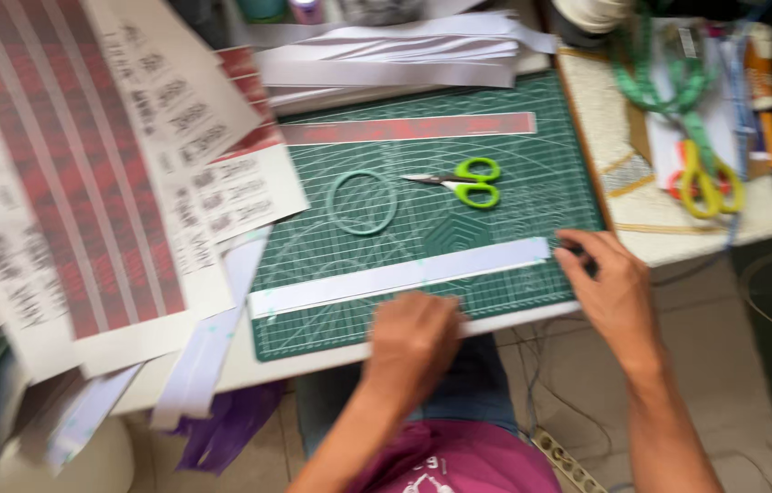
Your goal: The person uses green-handled scissors to cut a loop of green tape and then trims the ends of a long white strip of tape on a green cutting mat. The person folds the white strip and cuts it into smaller pieces.
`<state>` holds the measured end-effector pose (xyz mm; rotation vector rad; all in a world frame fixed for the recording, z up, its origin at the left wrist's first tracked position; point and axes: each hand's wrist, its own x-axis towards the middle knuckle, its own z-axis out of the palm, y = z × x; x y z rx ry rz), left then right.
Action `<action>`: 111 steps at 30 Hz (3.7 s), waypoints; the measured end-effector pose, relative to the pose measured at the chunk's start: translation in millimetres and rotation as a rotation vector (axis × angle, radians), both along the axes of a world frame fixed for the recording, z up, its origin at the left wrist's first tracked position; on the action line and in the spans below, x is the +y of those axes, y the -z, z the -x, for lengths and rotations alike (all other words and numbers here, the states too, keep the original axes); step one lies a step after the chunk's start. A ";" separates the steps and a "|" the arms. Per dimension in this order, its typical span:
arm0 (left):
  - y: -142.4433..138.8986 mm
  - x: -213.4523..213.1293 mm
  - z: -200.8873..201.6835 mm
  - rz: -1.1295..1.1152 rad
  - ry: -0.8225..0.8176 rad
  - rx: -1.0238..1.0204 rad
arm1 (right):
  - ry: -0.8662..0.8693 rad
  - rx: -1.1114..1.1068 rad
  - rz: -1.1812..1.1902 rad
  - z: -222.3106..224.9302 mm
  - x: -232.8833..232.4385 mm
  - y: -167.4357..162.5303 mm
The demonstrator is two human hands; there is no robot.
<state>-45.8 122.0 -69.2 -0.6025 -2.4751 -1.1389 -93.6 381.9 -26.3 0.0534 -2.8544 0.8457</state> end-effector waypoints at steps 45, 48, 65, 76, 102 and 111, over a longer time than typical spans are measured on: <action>14.4 -185.5 -38.1 0.145 -0.710 -0.177 | -0.733 0.079 -0.223 22.0 -202.5 15.8; 12.4 -184.8 -38.2 0.166 -0.713 -0.167 | -0.793 0.110 -0.221 24.7 -223.8 15.7; 16.6 -183.5 -42.8 0.096 -0.729 -0.199 | -0.937 0.177 -0.199 24.1 -290.3 25.2; 9.8 -190.0 -38.8 0.044 -0.745 -0.202 | -0.904 0.172 -0.266 29.8 -311.3 23.6; 9.0 -167.0 -40.7 -0.874 -0.646 -0.495 | -0.836 0.666 -0.243 17.5 -303.1 21.2; -0.7 -138.6 3.1 -1.090 -0.084 -0.562 | -0.628 0.634 -0.055 2.0 -258.0 -28.2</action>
